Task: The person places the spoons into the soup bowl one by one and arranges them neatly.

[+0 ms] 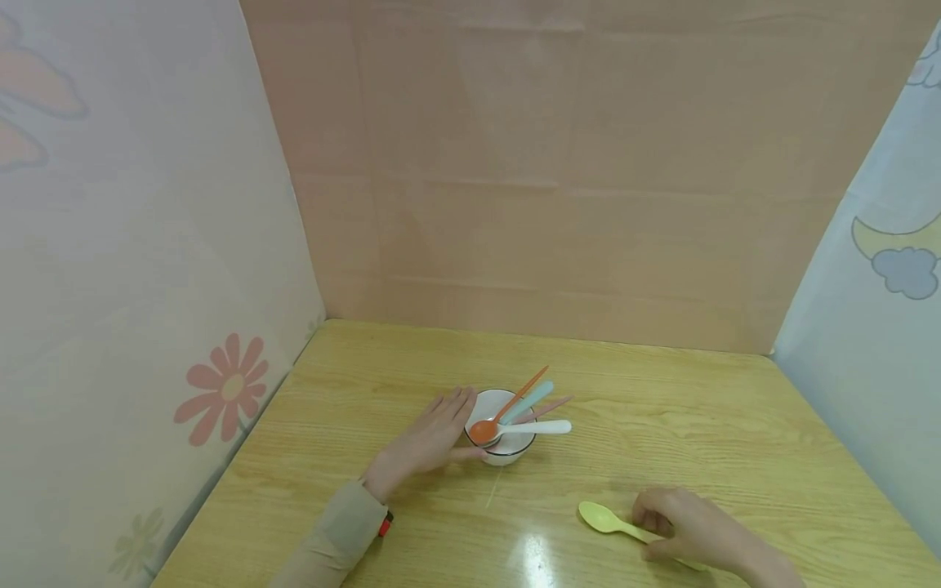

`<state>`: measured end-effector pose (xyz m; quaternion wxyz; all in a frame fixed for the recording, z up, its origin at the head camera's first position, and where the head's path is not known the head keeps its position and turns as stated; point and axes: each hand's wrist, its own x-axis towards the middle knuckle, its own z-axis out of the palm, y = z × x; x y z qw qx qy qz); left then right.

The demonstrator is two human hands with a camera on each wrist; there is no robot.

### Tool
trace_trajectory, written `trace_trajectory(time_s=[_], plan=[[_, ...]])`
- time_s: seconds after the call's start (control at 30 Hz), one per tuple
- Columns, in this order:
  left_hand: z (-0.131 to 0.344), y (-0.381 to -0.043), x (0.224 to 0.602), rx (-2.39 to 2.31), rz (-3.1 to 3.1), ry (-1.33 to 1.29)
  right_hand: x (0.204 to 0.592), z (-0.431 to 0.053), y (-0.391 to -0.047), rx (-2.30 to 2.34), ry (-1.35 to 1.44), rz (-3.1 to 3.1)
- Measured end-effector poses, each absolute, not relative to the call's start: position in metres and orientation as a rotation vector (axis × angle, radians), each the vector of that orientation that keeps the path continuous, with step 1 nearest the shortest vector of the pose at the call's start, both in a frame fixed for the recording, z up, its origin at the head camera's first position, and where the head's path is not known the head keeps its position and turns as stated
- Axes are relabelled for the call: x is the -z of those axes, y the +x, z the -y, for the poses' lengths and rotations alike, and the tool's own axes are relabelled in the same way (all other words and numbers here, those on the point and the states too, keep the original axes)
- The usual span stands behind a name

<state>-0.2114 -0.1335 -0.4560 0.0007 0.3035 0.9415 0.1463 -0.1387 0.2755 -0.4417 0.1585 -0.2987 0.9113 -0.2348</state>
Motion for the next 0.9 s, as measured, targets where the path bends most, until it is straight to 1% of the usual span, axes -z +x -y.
trace_trajectory(time_s=[0.33, 0.9], plan=[[0.133, -0.211, 0.455, -0.463, -2.936, 0.928, 0.442, -0.284, -0.135, 0.641, -0.802, -2.627], [0.133, -0.211, 0.455, -0.472, -2.934, 0.922, 0.443, -0.288, -0.135, 0.625, -0.818, -2.631]])
